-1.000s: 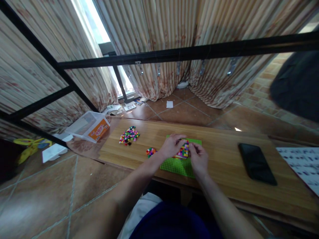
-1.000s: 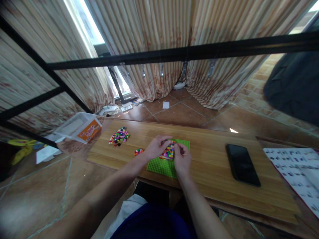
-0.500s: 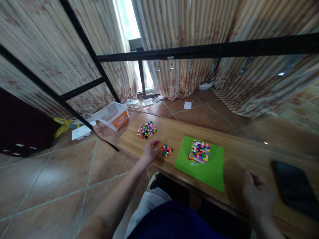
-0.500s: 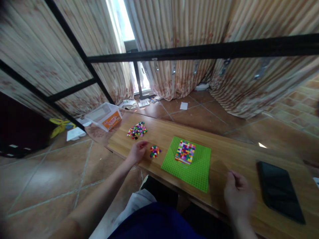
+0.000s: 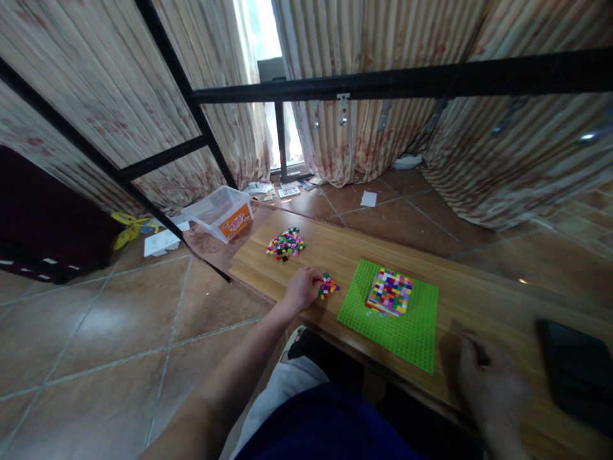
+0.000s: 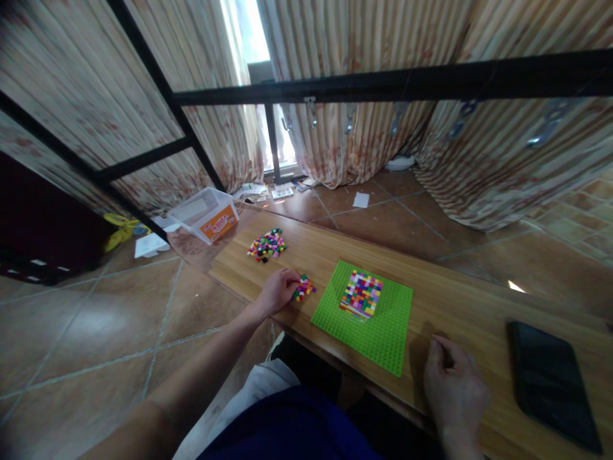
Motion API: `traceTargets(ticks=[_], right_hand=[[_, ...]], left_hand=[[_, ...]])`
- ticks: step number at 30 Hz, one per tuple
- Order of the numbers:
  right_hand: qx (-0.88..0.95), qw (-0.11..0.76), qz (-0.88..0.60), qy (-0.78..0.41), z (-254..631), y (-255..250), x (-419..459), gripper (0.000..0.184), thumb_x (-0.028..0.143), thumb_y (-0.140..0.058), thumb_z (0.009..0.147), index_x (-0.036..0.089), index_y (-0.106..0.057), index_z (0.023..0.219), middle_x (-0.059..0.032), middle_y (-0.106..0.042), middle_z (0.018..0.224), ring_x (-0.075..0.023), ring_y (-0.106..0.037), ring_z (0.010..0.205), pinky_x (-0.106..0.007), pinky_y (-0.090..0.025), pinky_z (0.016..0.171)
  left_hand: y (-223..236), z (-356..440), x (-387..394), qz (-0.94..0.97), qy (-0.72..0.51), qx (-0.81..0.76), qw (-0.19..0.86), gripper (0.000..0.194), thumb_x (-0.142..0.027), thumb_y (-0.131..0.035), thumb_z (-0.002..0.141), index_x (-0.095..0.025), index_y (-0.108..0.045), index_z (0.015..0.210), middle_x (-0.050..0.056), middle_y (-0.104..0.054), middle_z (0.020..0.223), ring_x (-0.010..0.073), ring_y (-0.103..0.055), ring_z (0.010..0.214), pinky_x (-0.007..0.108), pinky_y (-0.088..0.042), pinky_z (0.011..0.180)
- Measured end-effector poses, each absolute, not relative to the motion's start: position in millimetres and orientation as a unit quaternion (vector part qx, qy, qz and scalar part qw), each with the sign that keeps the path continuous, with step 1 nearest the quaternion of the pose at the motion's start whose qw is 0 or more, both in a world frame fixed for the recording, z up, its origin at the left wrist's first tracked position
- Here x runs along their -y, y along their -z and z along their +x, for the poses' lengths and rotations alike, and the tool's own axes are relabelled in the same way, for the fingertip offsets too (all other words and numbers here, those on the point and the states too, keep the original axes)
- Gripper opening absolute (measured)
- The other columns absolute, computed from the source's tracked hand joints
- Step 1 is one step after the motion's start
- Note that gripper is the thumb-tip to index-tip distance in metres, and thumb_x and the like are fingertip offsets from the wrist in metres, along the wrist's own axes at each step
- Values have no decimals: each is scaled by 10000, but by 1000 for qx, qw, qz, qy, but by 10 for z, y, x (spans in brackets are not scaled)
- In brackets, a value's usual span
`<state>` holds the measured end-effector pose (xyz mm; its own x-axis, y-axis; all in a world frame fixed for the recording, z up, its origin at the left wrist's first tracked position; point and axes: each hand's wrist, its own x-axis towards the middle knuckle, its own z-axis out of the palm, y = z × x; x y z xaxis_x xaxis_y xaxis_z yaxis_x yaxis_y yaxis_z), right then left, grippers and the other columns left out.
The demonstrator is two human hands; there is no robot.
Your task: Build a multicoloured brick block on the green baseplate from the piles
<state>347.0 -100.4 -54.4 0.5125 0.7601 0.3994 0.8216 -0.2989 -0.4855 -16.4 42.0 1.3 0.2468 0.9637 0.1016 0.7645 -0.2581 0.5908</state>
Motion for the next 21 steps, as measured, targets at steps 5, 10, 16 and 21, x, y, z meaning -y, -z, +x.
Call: traceTargets(ticks=[5, 10, 16, 21], right_hand=[[497, 326, -803, 54, 3457, 541, 1009, 497, 515, -425, 904, 141, -739, 997, -152, -717, 894, -259, -621, 750, -361, -432, 653], [501, 321, -802, 52, 3460, 546, 1007, 495, 505, -419, 905, 137, -741, 984, -156, -719, 906, -262, -619, 765, -361, -434, 664], [498, 312, -808, 50, 3475, 551, 1005, 498, 517, -422, 904, 139, -738, 978, -141, -716, 889, -240, -607, 741, -339, -416, 640], [504, 325, -799, 44, 3474, 546, 1000, 485, 503, -430, 903, 136, -736, 985, -142, -715, 904, -232, -611, 764, -335, -425, 667]], left_hand=[[-49, -109, -412, 741, -220, -596, 217, 147, -82, -611, 824, -167, -724, 860, 45, -720, 893, 178, -653, 834, 276, -509, 814], [-99, -42, -428, 721, -189, -633, 208, 181, -67, -603, 790, -170, -735, 856, 46, -730, 880, 183, -667, 847, 270, -504, 812], [-135, 20, -489, 691, -162, -677, 195, 189, -59, -597, 787, -155, -747, 850, 80, -747, 930, 203, -684, 929, 279, -502, 852], [-137, 26, -504, 699, -173, -665, 199, 189, -39, -591, 787, -160, -734, 817, 71, -740, 893, 194, -677, 897, 280, -508, 835]])
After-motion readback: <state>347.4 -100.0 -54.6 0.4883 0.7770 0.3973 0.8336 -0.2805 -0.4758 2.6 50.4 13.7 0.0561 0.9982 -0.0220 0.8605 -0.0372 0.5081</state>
